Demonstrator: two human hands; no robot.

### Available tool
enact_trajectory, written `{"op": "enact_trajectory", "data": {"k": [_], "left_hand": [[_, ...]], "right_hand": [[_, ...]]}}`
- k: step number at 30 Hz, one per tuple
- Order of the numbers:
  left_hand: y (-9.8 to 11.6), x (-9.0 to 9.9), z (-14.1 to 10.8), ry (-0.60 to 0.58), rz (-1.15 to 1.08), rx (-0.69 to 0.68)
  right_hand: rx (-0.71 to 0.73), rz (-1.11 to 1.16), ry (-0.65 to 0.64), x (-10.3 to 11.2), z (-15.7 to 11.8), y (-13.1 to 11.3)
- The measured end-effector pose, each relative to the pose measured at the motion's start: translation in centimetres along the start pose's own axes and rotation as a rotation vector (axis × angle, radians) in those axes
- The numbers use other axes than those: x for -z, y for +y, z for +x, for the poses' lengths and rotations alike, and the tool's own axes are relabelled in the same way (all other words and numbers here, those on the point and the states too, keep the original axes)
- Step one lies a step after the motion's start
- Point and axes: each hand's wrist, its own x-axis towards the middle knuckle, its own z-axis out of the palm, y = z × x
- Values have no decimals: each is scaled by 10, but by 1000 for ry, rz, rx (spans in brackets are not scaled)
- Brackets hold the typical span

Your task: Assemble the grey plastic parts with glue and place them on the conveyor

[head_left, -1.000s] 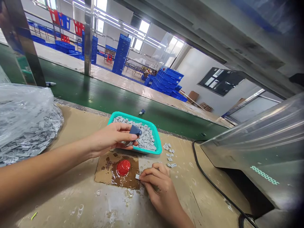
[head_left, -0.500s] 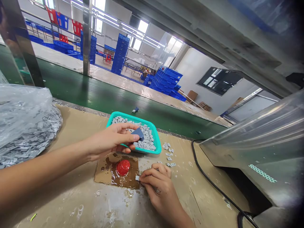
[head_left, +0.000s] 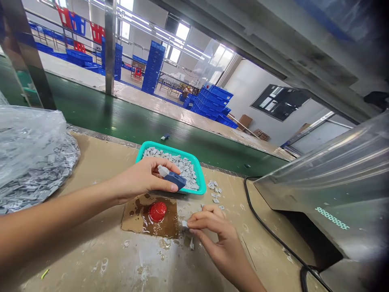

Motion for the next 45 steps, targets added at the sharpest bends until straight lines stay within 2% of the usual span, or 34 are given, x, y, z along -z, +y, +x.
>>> {"op": "enact_trajectory", "data": {"k": [7,10,14,18,22,26,28,30,33,35,37,39,41,42,43,45], "left_hand": [[0,-12,-6,-15,91,-13],[-1,-18,-10,-18,83,-112],[-5,-21,-14,-62,158,-243],[-4,-23,-19,-100,319,-355],[-2,-26,-25,-98,424,-435],[0,-26,-26,-92,428,-463],[1,-26,-24,-79,372,-423],[1,-27,-22,-54,208,-305],[0,-32,-19,8,-225,-83],[0,-34,-16,26,-456,6],[2,-32,-12,59,-557,40],[5,-23,-4,145,-559,12],[8,-6,8,268,-469,-83],[8,5,15,334,-332,-146],[8,18,23,390,-157,-207],[6,47,41,486,336,-285]], "right_hand": [[-55,387,136,16,15,-8],[-53,431,177,19,17,-11],[-23,395,228,22,18,-16],[35,246,260,23,19,-24],[108,132,282,16,22,-32],[163,59,292,12,24,-37],[191,29,289,12,23,-38],[205,-2,274,11,22,-39],[202,-44,266,5,24,-41],[196,-63,261,-2,29,-40],[201,-77,260,-6,39,-37],[198,-66,274,-5,51,-29],[177,-23,299,1,65,-16],[144,-8,297,6,71,-8],[96,-23,263,11,76,0],[-5,-120,128,19,85,17]]}}
